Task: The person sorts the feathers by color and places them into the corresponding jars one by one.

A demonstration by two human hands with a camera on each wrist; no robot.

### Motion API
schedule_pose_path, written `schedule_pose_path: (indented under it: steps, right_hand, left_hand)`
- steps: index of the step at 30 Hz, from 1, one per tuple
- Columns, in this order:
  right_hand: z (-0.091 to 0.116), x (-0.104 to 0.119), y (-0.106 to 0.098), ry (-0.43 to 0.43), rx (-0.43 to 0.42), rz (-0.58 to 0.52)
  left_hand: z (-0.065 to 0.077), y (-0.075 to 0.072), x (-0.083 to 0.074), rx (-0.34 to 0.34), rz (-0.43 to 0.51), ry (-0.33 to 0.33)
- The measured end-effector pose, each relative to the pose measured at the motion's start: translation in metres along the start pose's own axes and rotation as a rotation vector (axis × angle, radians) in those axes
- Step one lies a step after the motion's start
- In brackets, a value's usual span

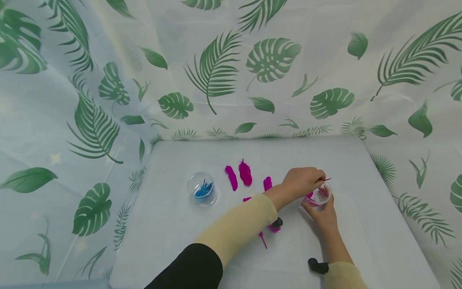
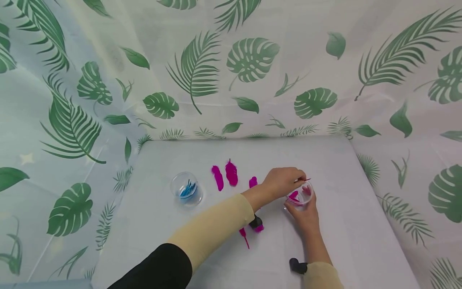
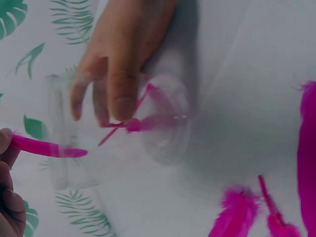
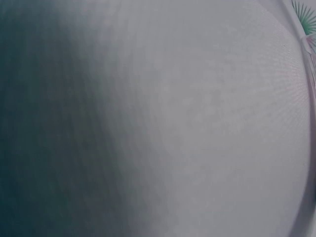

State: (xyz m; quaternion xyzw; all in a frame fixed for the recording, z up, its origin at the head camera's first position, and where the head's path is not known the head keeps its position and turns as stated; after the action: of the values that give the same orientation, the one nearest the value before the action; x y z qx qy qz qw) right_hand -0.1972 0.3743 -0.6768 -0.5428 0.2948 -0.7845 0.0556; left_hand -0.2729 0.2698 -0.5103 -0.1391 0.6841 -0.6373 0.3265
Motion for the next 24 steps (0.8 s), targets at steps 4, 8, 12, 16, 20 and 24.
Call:
schedule_pose_path:
  steps: [4,8,12,16,20,24]
  right_hand:
    - [0.000,0.000,0.000,-0.019,-0.007,-0.010]
    - [0.001,0.003,-0.003,-0.053,-0.040,-0.031]
    - [0.000,0.004,-0.003,-0.061,-0.057,-0.009]
    - [0.000,0.004,-0.002,-0.065,-0.056,0.004]
    - [0.001,0.006,-0.002,-0.106,-0.059,-0.034]
    - [0.001,0.008,-0.001,-0.141,-0.076,-0.079]
  left_hand:
    - [0.000,0.015,0.002,0.002,-0.038,-0.011]
    - [-0.001,0.031,0.002,0.018,-0.103,-0.006]
    - [-0.002,0.041,0.003,0.037,-0.167,-0.010]
    - [-0.001,0.041,0.007,0.028,-0.181,-0.012]
    - [0.005,0.030,0.021,-0.024,-0.126,-0.035]
    - [0.013,0.007,0.055,-0.157,-0.055,-0.123]
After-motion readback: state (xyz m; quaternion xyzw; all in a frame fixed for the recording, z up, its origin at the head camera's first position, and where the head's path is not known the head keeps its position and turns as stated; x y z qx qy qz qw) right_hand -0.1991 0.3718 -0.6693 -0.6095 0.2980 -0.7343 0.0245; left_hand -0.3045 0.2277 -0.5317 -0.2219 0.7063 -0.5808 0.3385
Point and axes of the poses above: each hand's wrist, its own z-axis away from the middle knuckle, its own y-axis out of the palm, x = y × z, the point moved 8 cm from there along -z, towards the middle knuckle, and after that the axes turned 4 degrees about y, right-handed, at the moved point
